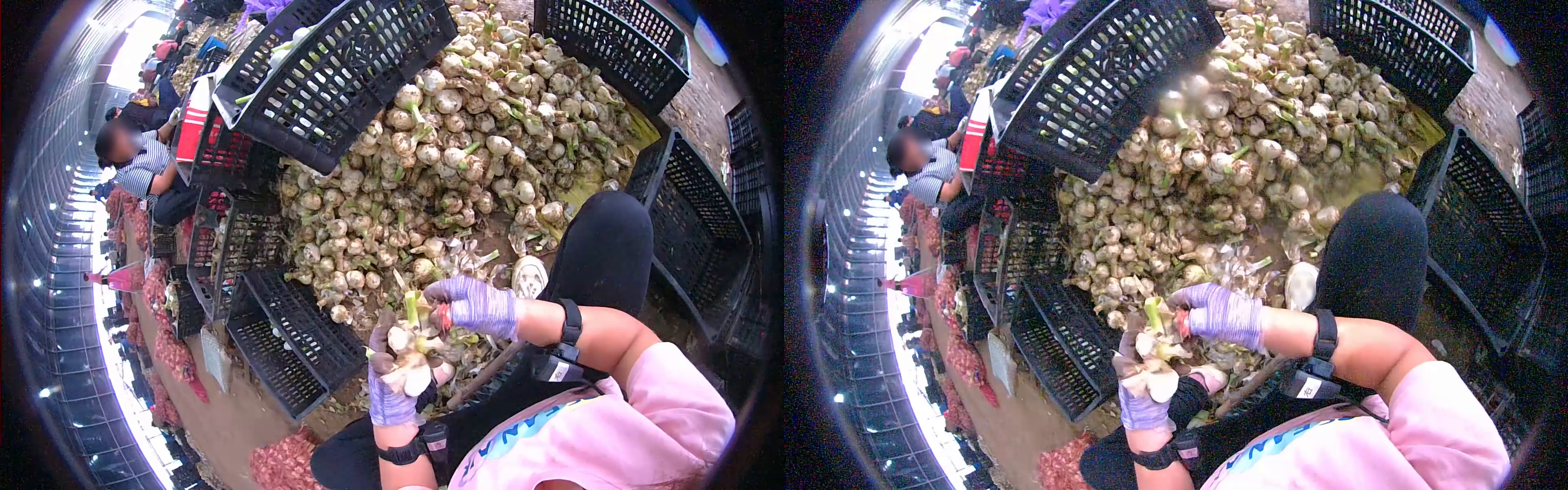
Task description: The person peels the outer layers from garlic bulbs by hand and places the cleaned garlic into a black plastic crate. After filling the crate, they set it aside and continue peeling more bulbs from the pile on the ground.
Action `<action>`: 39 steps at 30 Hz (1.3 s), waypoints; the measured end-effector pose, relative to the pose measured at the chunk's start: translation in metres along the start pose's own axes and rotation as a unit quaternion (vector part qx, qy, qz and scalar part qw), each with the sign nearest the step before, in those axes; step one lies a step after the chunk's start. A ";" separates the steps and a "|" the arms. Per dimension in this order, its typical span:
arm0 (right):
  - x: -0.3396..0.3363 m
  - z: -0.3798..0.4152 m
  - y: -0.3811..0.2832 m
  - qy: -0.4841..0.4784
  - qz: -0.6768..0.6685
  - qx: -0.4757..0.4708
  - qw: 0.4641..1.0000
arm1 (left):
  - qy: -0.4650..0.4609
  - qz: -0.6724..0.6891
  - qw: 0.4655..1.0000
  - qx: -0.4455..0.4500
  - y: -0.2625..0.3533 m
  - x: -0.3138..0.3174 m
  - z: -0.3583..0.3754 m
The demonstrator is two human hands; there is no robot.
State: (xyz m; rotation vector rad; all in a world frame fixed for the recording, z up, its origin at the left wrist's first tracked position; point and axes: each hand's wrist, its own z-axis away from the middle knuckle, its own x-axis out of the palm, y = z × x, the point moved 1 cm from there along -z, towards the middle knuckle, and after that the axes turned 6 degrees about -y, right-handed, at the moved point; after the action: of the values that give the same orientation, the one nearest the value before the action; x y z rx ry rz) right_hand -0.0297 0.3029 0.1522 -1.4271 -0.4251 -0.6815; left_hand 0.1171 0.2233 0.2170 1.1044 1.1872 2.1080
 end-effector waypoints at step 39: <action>0.022 0.010 -0.008 0.056 0.413 -0.093 0.904 | 0.059 -0.379 0.910 0.155 0.002 -0.012 0.010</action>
State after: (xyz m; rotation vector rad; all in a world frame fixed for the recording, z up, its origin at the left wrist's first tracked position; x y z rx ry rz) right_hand -0.0170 0.3093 0.1740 -1.5638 0.3537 -0.1024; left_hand 0.1325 0.2182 0.2169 0.4857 1.7052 1.4209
